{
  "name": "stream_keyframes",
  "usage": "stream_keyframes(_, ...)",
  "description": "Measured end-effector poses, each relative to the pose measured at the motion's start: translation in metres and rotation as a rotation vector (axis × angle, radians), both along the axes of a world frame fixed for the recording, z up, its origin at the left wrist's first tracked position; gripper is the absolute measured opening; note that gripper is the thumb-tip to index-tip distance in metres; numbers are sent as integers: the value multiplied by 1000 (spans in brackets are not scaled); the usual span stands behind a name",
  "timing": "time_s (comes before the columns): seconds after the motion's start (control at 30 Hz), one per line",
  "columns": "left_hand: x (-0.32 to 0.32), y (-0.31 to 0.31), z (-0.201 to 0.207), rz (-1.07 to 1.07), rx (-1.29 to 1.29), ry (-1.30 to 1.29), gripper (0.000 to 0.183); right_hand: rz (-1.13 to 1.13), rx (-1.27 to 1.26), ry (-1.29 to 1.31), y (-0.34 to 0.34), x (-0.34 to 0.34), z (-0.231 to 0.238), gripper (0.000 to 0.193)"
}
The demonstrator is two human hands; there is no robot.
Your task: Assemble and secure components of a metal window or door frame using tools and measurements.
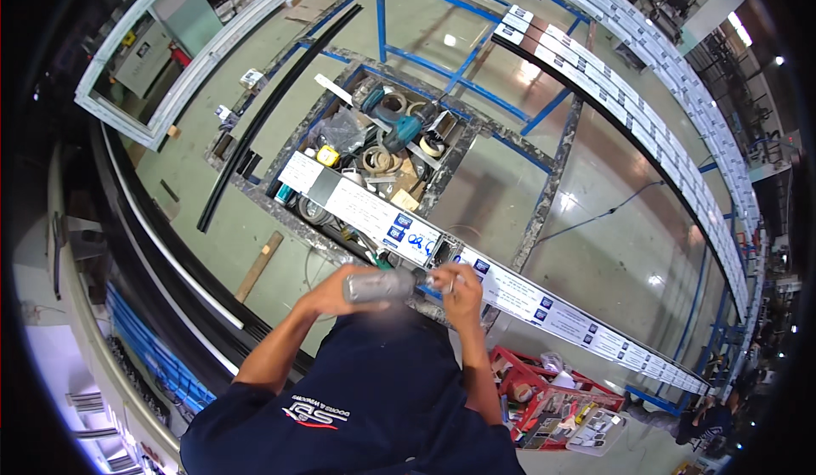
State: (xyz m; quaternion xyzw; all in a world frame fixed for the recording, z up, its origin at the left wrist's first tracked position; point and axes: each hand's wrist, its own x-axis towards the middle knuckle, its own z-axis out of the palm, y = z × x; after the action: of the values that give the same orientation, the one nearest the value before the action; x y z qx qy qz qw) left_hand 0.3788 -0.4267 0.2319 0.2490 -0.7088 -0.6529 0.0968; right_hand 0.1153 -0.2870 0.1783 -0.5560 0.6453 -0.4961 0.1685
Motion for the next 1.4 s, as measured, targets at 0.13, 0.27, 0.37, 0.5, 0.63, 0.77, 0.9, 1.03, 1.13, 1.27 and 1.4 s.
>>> stream_keyframes(0.13,30,24,-19,19,452,-247,48,-35,176,-50,45,52,1,16)
stream_keyframes(0.27,41,24,-56,-173,233,-95,52,-97,261,-193,70,77,-7,18)
stream_keyframes(0.37,32,15,-56,-247,115,-52,50,-275,226,-240,79,92,-2,13)
stream_keyframes(0.5,22,15,-56,-298,-108,-42,56,-711,95,-321,112,109,-16,20)
stream_keyframes(0.63,8,24,-30,-337,-30,106,44,-588,6,-1310,128,106,25,37)
stream_keyframes(0.77,0,46,-28,-326,-90,251,39,-497,32,-1435,136,118,50,40)
stream_keyframes(0.9,-1,76,-34,-412,-137,235,48,-406,321,-949,166,121,37,42)
stream_keyframes(1.03,6,133,-34,-381,-229,232,44,-540,238,-863,216,135,54,43)
stream_keyframes(1.13,13,174,-32,-140,-283,-55,40,-703,124,-769,283,140,52,42)
stream_keyframes(1.27,31,210,-31,-32,-275,-162,43,-890,87,-818,356,142,9,45)
stream_keyframes(1.4,42,250,-29,-28,-357,-201,44,-975,224,-909,404,116,-65,48)
